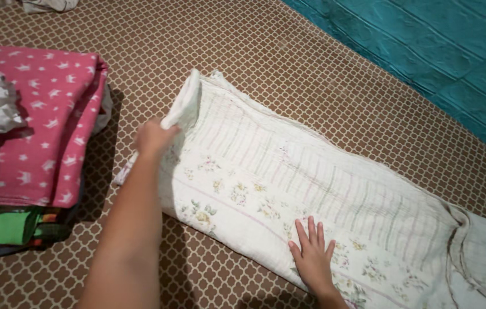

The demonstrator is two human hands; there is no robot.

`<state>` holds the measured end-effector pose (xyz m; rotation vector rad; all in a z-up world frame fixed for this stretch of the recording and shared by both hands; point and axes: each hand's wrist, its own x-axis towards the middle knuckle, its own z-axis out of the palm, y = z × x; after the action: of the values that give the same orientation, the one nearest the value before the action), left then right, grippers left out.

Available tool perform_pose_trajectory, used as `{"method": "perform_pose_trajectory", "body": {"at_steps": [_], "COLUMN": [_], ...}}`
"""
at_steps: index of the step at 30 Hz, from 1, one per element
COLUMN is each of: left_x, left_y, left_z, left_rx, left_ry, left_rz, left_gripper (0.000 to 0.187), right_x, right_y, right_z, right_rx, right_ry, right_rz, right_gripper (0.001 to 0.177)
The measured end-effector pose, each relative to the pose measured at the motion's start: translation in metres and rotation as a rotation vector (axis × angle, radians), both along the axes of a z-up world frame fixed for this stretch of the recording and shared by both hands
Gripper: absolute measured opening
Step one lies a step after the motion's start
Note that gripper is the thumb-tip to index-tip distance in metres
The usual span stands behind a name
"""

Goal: The person folds a white floral blanket, a pink star-patterned cloth, a green floral cloth, and a blue patterned garment by hand, stacking them on a bed.

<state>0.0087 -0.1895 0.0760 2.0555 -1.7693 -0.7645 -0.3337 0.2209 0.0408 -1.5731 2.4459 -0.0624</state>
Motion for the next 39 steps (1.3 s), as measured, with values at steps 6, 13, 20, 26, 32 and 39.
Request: {"method": "perform_pose_trajectory", "body": {"at_steps": [6,13,20,26,32,39], "left_x": [-0.040,-0.071,-0.083,-0.061,0.005,0.098], "left_y": [0.027,0.086,0.153,0.170,0.134,0.074], "left_z": [0.014,0.075,0.108,0.143,0.149,0.093], "left_rx": [-0.196,-0.282,-0.167,-0.303,0.198,0.160], "left_ry": [0.051,-0.091,0.232,0.153,-0.225,0.078], "left_rz": [-0.325,-0.728,-0.771,-0.941,-0.928,-0.561], "left_gripper": [0.047,0.044,0.033,0.057,0.060,0.041], "right_x": [-0.001,0.006,0.034,0.051,0.076,0.114], "right_y": [0.001,-0.019,-0.139,-0.210,-0.186,-0.215], "right_z": [-0.008,0.007,0.070,0.065,0.154,0.221], "right_rx": [-0.010,-0.005,-0.357,-0.649,-1.229,-1.439], "right_ry": [0.018,-0.118,-1.580,-2.164,-1.638,-1.488], "right_rz": [-0.016,-0.125,-0.572,-0.819,-0.850,-0.656], "right_gripper": [0.068,0.071,0.075,0.065,0.049,0.030]}}
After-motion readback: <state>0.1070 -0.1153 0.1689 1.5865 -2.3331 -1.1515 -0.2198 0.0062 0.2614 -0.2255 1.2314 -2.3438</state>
